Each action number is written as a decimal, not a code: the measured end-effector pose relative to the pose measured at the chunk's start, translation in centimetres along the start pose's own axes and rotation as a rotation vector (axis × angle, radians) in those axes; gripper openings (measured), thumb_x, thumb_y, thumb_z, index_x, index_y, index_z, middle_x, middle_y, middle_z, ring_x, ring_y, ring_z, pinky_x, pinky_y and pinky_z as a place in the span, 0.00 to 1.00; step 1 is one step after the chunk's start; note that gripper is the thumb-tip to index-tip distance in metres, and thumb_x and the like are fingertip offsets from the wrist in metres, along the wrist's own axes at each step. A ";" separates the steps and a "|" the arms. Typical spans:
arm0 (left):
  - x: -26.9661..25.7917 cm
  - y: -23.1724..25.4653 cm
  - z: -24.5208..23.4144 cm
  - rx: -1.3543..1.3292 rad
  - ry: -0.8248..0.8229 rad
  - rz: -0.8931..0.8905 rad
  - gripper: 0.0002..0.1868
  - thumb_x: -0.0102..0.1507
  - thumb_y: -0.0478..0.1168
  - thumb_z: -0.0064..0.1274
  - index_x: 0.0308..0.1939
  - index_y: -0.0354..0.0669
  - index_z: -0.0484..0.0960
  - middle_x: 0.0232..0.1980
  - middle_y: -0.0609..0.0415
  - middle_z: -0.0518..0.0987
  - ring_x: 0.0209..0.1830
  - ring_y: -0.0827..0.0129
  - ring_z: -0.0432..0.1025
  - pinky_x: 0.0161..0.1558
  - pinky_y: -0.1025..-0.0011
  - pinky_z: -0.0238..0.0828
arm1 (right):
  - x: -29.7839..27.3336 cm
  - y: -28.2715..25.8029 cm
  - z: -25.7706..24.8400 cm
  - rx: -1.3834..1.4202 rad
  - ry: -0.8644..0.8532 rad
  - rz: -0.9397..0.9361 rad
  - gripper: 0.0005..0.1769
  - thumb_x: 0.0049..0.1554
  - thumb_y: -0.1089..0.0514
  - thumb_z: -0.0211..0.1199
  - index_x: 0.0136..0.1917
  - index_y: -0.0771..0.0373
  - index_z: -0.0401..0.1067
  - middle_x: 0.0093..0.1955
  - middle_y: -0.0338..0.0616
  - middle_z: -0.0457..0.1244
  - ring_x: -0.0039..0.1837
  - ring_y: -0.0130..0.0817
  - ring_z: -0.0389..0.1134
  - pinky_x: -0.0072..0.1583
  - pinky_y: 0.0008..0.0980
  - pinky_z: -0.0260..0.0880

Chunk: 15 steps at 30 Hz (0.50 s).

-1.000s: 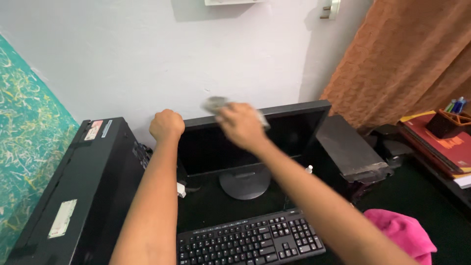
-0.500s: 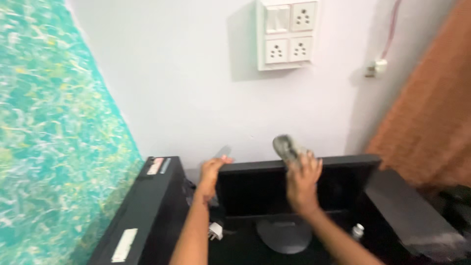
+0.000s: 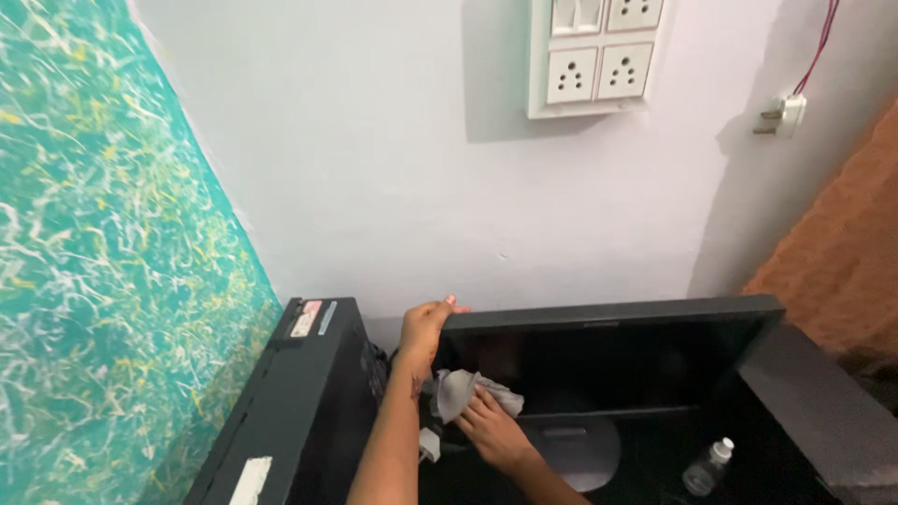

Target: The person wipes a computer keyboard with a cloth, then sprays a cleaning solution onto the cloth and wipes the monitor screen and its stand. The person also wipes the computer tower and places the spray bottle on the desk.

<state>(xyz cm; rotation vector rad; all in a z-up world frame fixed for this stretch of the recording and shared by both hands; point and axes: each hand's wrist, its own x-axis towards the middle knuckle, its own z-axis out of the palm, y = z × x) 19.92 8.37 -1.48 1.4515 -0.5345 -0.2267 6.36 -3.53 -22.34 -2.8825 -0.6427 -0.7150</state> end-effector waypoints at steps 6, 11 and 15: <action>-0.7 -0.3 0.6 0.087 0.061 -0.043 0.22 0.69 0.48 0.56 0.34 0.29 0.89 0.34 0.38 0.85 0.29 0.67 0.58 0.32 0.68 0.55 | -4.1 3.5 0.6 -0.122 -0.147 0.001 0.36 0.55 0.62 0.51 0.75 0.42 0.65 0.79 0.47 0.54 0.80 0.47 0.50 0.78 0.61 0.35; 0.0 -0.4 1.0 -0.135 0.039 -0.025 0.19 0.65 0.47 0.54 0.30 0.34 0.86 0.37 0.45 0.87 0.30 0.72 0.78 0.36 0.74 0.76 | 3.5 3.4 -3.8 -0.376 0.455 0.124 0.39 0.56 0.58 0.55 0.80 0.40 0.58 0.83 0.59 0.42 0.77 0.61 0.49 0.76 0.69 0.38; 0.3 -0.5 1.0 -0.239 0.024 -0.033 0.21 0.65 0.46 0.56 0.26 0.30 0.82 0.39 0.42 0.88 0.31 0.70 0.79 0.38 0.71 0.78 | 5.0 2.1 -6.1 -0.403 0.510 0.115 0.35 0.58 0.56 0.55 0.78 0.46 0.57 0.82 0.58 0.45 0.78 0.56 0.52 0.75 0.68 0.40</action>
